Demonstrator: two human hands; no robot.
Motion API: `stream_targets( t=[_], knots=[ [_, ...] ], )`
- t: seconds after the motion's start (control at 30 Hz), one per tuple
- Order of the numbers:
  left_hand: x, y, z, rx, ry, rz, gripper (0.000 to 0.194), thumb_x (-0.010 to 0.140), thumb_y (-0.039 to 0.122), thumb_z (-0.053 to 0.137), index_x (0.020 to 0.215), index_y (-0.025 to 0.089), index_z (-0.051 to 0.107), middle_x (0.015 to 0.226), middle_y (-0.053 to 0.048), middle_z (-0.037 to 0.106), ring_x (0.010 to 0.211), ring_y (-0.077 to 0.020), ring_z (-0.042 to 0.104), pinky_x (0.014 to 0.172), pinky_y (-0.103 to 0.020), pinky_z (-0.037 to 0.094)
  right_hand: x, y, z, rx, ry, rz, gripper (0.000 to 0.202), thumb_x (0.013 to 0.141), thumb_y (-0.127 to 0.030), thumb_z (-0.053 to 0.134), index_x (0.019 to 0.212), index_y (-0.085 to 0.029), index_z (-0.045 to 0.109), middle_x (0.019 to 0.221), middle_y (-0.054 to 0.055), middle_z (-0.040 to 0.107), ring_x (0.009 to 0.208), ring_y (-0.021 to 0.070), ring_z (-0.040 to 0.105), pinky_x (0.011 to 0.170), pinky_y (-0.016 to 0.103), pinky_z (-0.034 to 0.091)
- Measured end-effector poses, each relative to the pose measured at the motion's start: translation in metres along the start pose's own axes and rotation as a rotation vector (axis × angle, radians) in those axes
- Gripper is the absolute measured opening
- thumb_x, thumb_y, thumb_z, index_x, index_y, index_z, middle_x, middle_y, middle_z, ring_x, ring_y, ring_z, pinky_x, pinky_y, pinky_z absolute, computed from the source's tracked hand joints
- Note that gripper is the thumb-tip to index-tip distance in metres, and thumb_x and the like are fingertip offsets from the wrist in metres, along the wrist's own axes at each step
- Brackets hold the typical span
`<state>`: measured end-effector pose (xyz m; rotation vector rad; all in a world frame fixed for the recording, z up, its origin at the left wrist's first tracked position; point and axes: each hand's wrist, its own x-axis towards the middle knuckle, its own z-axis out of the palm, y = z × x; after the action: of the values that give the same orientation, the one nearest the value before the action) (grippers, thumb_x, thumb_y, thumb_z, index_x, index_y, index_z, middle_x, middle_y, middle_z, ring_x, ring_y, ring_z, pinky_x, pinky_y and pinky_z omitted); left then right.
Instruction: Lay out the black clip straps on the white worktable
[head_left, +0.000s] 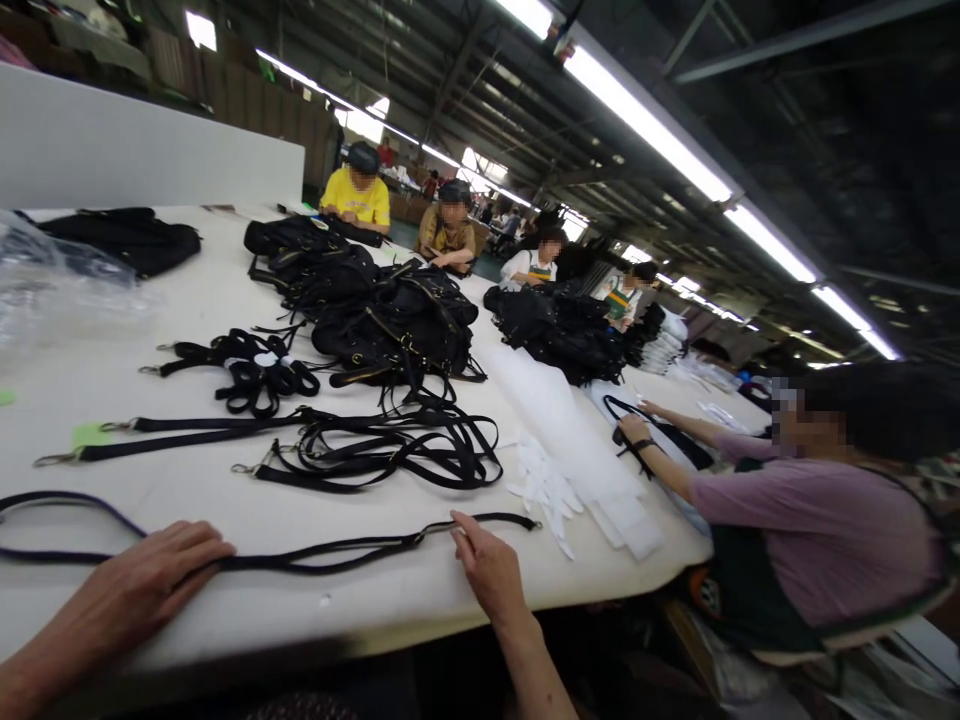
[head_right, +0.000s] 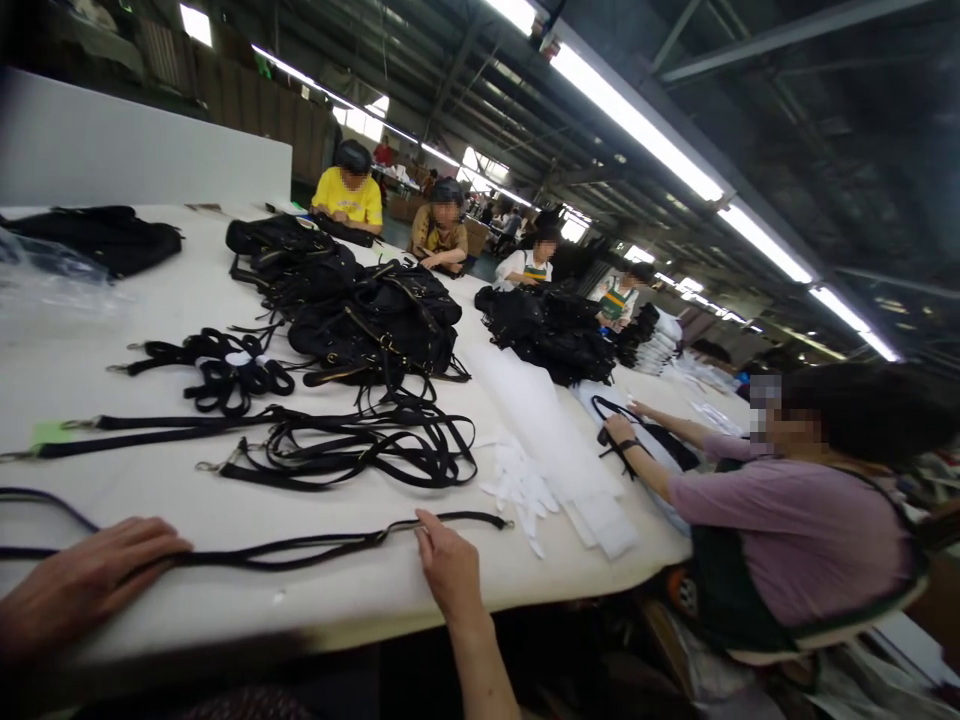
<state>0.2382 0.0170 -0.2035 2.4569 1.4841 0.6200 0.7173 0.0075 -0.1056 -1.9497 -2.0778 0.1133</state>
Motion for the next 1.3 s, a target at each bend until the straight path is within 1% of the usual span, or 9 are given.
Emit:
stream_targets(
  t=[0.3, 0.6, 0.67, 0.73, 0.83, 0.9, 1.07, 1.2, 1.3],
  knots=[
    [0.0, 0.022, -0.008, 0.019, 0.101, 0.033, 0.025, 0.102, 0.047, 0.041, 0.117, 0.041, 0.06, 0.112, 0.004, 0.059, 0.104, -0.0171, 0.058, 0.089, -0.029, 0.05, 0.015, -0.024, -0.002, -0.17, -0.029, 0.102, 0.037, 0.097, -0.048, 0.042, 0.079, -0.026, 0.065, 0.075, 0.002, 0.076, 0.07, 0.0209, 0.07, 0.058, 0.028, 0.042],
    [0.018, 0.094, 0.004, -0.096, 0.095, 0.153, 0.026, 0.101, 0.015, 0.036, 0.111, 0.026, 0.058, 0.097, -0.004, 0.056, 0.088, -0.0212, 0.05, 0.076, -0.038, 0.038, -0.006, -0.007, 0.013, 0.714, 0.649, 0.39, 0.045, 0.088, -0.051, 0.057, 0.121, -0.022, 0.063, 0.123, 0.01, 0.07, 0.116, 0.0259, 0.065, 0.105, 0.039, 0.051],
    [0.025, 0.108, 0.009, -0.112, 0.115, 0.189, 0.021, 0.096, 0.012, 0.041, 0.102, 0.023, 0.058, 0.09, -0.005, 0.054, 0.083, -0.0224, 0.049, 0.072, -0.039, 0.035, 0.006, -0.026, 0.005, 0.67, 0.679, 0.268, 0.041, 0.092, -0.045, 0.053, 0.127, -0.023, 0.061, 0.13, 0.009, 0.067, 0.124, 0.0254, 0.061, 0.115, 0.042, 0.044],
    [0.032, 0.112, 0.013, -0.095, 0.128, 0.192, 0.013, 0.091, 0.013, 0.051, 0.096, 0.023, 0.057, 0.089, -0.004, 0.056, 0.082, -0.0224, 0.049, 0.071, -0.039, 0.036, 0.022, -0.051, 0.003, 0.529, 0.525, -0.074, 0.037, 0.095, -0.032, 0.05, 0.129, -0.026, 0.06, 0.132, 0.006, 0.067, 0.126, 0.0236, 0.06, 0.116, 0.041, 0.044],
    [0.037, 0.109, 0.017, -0.052, 0.152, 0.17, 0.014, 0.086, 0.012, 0.056, 0.094, 0.024, 0.056, 0.09, -0.002, 0.057, 0.082, -0.0218, 0.05, 0.07, -0.039, 0.037, 0.041, -0.089, 0.021, 0.274, 0.188, -0.675, 0.054, 0.09, -0.009, 0.039, 0.137, -0.031, 0.054, 0.125, 0.002, 0.071, 0.112, 0.0187, 0.068, 0.097, 0.032, 0.059],
    [0.037, 0.107, 0.019, -0.032, 0.169, 0.163, 0.012, 0.087, 0.014, 0.057, 0.093, 0.024, 0.057, 0.088, -0.003, 0.057, 0.081, -0.0218, 0.05, 0.067, -0.04, 0.036, 0.046, -0.106, 0.041, 0.169, 0.078, -0.867, 0.068, 0.083, 0.0, 0.034, 0.141, -0.031, 0.05, 0.117, 0.001, 0.075, 0.101, 0.0173, 0.072, 0.083, 0.029, 0.064],
    [0.036, 0.108, 0.019, -0.037, 0.201, 0.179, 0.007, 0.091, 0.02, 0.054, 0.095, 0.024, 0.058, 0.091, -0.003, 0.059, 0.082, -0.0219, 0.051, 0.069, -0.041, 0.039, 0.041, -0.113, 0.069, 0.12, 0.112, -0.91, 0.062, 0.081, 0.001, 0.036, 0.133, -0.026, 0.056, 0.112, 0.004, 0.076, 0.1, 0.0195, 0.073, 0.084, 0.033, 0.065],
    [0.036, 0.104, 0.016, -0.077, 0.218, 0.223, 0.015, 0.088, 0.02, 0.057, 0.103, 0.025, 0.058, 0.14, -0.002, 0.049, 0.126, -0.0246, 0.046, 0.103, -0.045, 0.04, 0.034, -0.116, 0.064, 0.158, 0.092, -0.975, 0.042, 0.087, -0.009, 0.046, 0.123, -0.025, 0.063, 0.108, 0.006, 0.077, 0.096, 0.0208, 0.074, 0.079, 0.033, 0.066],
    [0.038, 0.1, 0.015, -0.088, 0.198, 0.273, 0.017, 0.087, 0.021, 0.06, 0.102, 0.025, 0.055, 0.146, 0.002, 0.045, 0.14, -0.0229, 0.034, 0.115, -0.046, 0.028, 0.035, -0.118, 0.06, 0.182, 0.08, -1.015, 0.04, 0.086, -0.008, 0.046, 0.114, -0.026, 0.067, 0.108, 0.005, 0.078, 0.098, 0.0193, 0.074, 0.082, 0.031, 0.066]
  ],
)
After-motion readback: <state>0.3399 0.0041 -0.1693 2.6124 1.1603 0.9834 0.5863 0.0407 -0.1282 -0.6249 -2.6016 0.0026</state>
